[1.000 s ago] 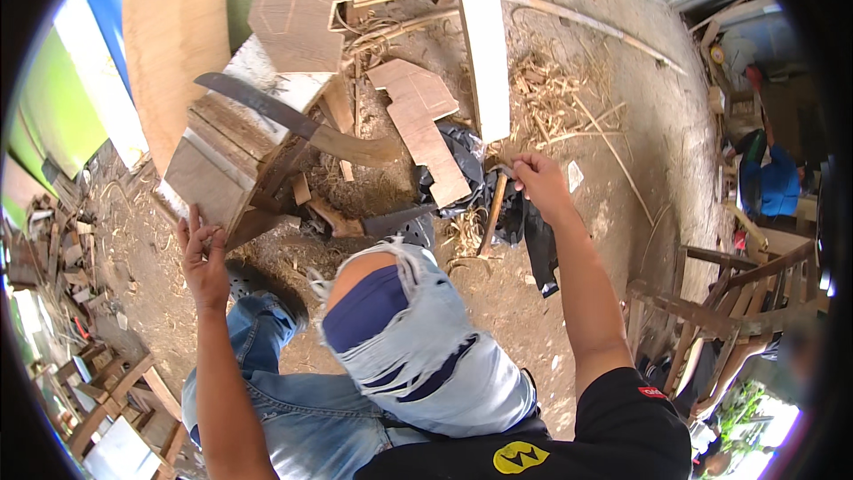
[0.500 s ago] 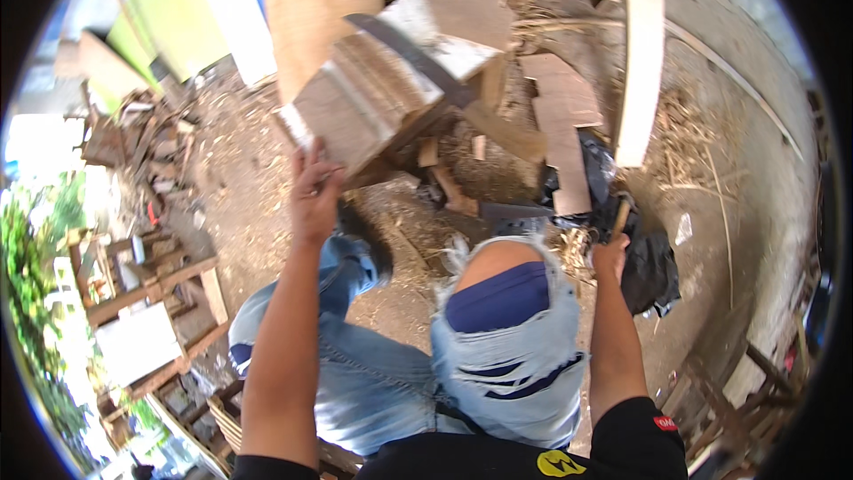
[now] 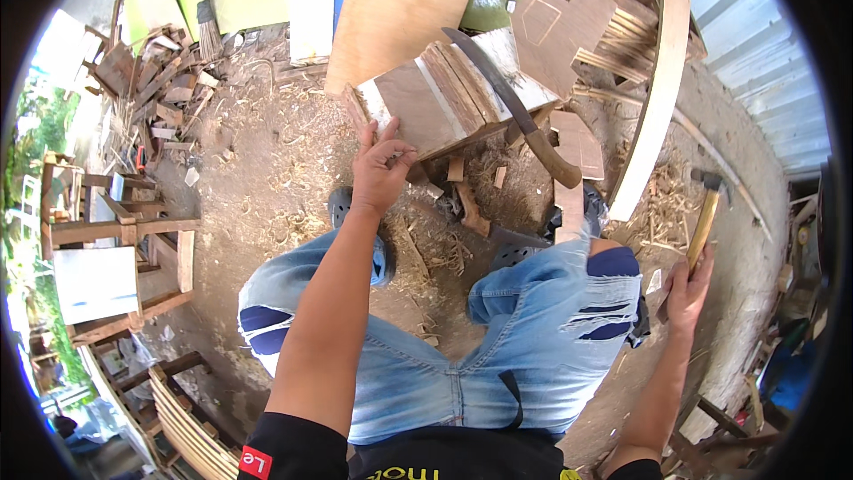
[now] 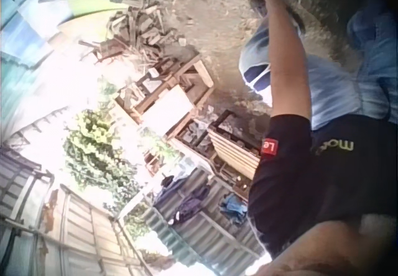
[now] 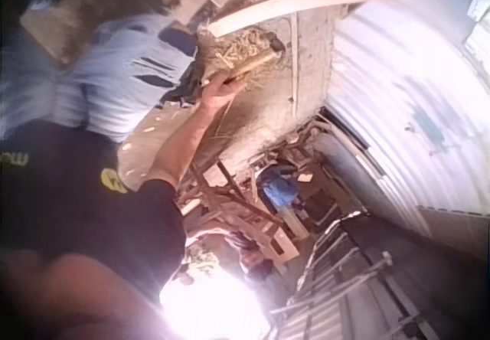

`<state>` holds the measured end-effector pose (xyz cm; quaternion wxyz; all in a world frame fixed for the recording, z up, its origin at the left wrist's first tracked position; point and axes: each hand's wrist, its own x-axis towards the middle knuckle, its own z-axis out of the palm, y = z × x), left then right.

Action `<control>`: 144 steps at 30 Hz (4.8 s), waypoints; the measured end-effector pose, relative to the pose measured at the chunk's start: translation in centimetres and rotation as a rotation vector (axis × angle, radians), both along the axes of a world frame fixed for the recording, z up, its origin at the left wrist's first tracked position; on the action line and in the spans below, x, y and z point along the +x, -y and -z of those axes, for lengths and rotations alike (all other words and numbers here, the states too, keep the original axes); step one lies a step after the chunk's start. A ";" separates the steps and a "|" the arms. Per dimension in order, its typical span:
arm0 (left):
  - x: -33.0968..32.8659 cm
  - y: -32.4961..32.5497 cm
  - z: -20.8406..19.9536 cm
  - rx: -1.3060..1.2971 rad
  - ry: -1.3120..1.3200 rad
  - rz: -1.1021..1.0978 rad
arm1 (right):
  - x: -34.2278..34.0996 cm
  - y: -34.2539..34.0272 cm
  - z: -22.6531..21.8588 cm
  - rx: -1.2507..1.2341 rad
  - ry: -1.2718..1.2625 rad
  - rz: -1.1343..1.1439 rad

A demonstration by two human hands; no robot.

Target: The person aligns two shaped wooden pieces and secures them together using nails and a hammer. They repeatedly position the pieces, insert nails, and strike them into place while working in a cluttered workshop.

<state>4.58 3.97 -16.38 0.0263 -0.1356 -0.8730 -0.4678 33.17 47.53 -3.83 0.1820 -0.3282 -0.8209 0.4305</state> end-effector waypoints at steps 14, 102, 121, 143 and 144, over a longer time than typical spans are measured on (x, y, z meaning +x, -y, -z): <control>0.5 -0.6 0.8 -0.016 -0.037 -0.069 | -16.2 24.1 -0.1 0.216 0.023 -0.900; 0.4 -0.8 -1.3 -0.065 0.057 -0.061 | -18.3 23.8 2.0 0.026 0.248 -0.782; -5.4 -0.3 -6.5 -0.716 0.160 0.104 | -18.5 23.3 2.5 0.053 0.107 -0.781; -5.3 0.0 -5.5 -0.656 0.096 0.069 | -17.7 23.5 2.3 0.009 0.117 -0.818; -5.3 0.0 -5.5 -0.651 0.097 0.069 | -17.7 23.5 2.3 -0.008 0.143 -0.815</control>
